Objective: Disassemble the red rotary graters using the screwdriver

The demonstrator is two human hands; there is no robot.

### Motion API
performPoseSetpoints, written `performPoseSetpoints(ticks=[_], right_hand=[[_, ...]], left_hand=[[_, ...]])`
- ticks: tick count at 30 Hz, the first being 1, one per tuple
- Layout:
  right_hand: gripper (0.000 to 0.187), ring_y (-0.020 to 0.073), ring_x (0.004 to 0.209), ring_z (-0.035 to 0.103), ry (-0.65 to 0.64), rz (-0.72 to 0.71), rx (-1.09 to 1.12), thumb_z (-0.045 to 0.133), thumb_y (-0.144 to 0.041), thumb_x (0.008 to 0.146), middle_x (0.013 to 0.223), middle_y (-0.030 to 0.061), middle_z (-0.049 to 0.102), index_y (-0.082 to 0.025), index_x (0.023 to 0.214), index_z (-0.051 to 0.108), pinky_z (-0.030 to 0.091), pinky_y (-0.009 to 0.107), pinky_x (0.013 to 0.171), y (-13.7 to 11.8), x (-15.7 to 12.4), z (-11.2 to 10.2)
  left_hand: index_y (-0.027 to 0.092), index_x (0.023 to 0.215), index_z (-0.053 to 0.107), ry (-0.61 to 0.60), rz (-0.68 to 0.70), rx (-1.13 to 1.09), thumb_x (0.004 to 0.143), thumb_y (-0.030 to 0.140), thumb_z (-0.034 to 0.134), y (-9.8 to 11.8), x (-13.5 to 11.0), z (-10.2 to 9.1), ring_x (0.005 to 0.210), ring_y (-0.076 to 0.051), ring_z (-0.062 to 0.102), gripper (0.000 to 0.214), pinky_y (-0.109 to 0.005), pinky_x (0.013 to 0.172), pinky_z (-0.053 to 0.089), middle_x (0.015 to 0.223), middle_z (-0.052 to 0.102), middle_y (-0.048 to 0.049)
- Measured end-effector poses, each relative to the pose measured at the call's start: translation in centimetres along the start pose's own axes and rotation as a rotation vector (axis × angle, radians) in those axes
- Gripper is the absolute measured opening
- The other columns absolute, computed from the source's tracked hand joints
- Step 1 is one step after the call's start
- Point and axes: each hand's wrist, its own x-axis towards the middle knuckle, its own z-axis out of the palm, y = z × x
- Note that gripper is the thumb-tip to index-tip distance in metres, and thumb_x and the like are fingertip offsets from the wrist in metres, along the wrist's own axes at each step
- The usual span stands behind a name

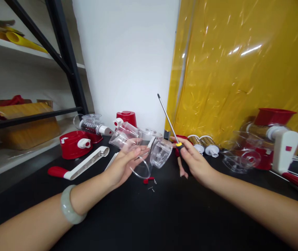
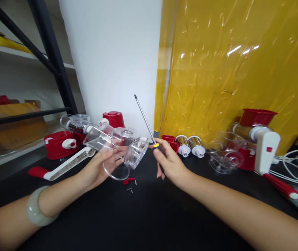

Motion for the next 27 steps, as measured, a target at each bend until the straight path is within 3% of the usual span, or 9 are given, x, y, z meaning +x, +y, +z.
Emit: performPoseSetpoints(ticks=[3, 7, 11, 14, 19, 27], right_hand=[[0.045, 0.0072, 0.039, 0.051, 0.058, -0.036, -0.169, 0.044, -0.065, 0.093, 0.08, -0.0028, 0.057, -0.022, 0.103, 0.05, 0.038, 0.021, 0.032, 0.9, -0.4, -2.0], [0.038, 0.0103, 0.046, 0.051, 0.069, -0.043, -0.492, 0.039, -0.057, 0.098, 0.064, -0.005, 0.051, -0.022, 0.085, 0.049, 0.042, 0.023, 0.042, 1.1, -0.5, -5.6], [0.029, 0.0193, 0.076, 0.064, -0.044, -0.183, -0.95, 0.048, -0.051, 0.097, 0.085, 0.0029, 0.066, -0.023, 0.093, 0.054, 0.05, 0.032, 0.068, 0.2, -0.4, -9.1], [0.028, 0.0236, 0.077, 0.067, -0.013, -0.219, -1.187, 0.044, -0.05, 0.097, 0.087, 0.0059, 0.069, -0.023, 0.098, 0.053, 0.05, 0.035, 0.067, 0.1, -0.6, -10.7], [0.025, 0.0251, 0.071, 0.07, -0.013, -0.346, -1.376, 0.043, -0.046, 0.098, 0.08, 0.0065, 0.071, -0.023, 0.095, 0.053, 0.049, 0.033, 0.06, 1.6, -0.9, -10.8], [0.025, 0.0231, 0.067, 0.07, -0.003, -0.425, -1.385, 0.045, -0.044, 0.098, 0.081, 0.0066, 0.072, -0.022, 0.1, 0.056, 0.049, 0.032, 0.058, 2.6, -1.4, -9.8]], left_hand=[[0.026, 0.109, 0.059, 0.071, 0.062, -0.032, 0.072, 0.036, 0.08, 0.2, 0.3, -0.3, 0.105, -0.022, 0.066, 0.043, -0.04, 0.102, 0.045, 0.099, 0.072, -0.0034], [0.024, 0.102, 0.057, 0.188, 0.153, -0.053, 0.071, 0.037, 0.08, 1.0, 0.8, -0.6, 0.108, -0.02, 0.064, 0.04, -0.036, 0.097, 0.047, 0.108, 0.071, -0.0042], [0.024, 0.1, 0.059, 0.286, 0.18, -0.067, 0.068, 0.04, 0.08, 1.6, 1.1, -0.9, 0.105, -0.021, 0.064, 0.042, -0.034, 0.088, 0.049, 0.106, 0.07, -0.0034], [0.024, 0.098, 0.06, 0.307, 0.206, -0.084, 0.066, 0.041, 0.081, 1.5, 1.2, -0.9, 0.103, -0.021, 0.064, 0.041, -0.033, 0.087, 0.049, 0.104, 0.07, -0.0027], [0.024, 0.098, 0.061, 0.309, 0.193, -0.068, 0.066, 0.041, 0.082, 1.1, 1.0, -0.8, 0.102, -0.02, 0.064, 0.041, -0.034, 0.087, 0.049, 0.104, 0.07, -0.0016], [0.025, 0.101, 0.057, 0.265, 0.175, 0.011, 0.07, 0.04, 0.078, 0.5, 0.4, -0.4, 0.107, -0.02, 0.062, 0.04, -0.036, 0.093, 0.047, 0.107, 0.069, -0.0009]])
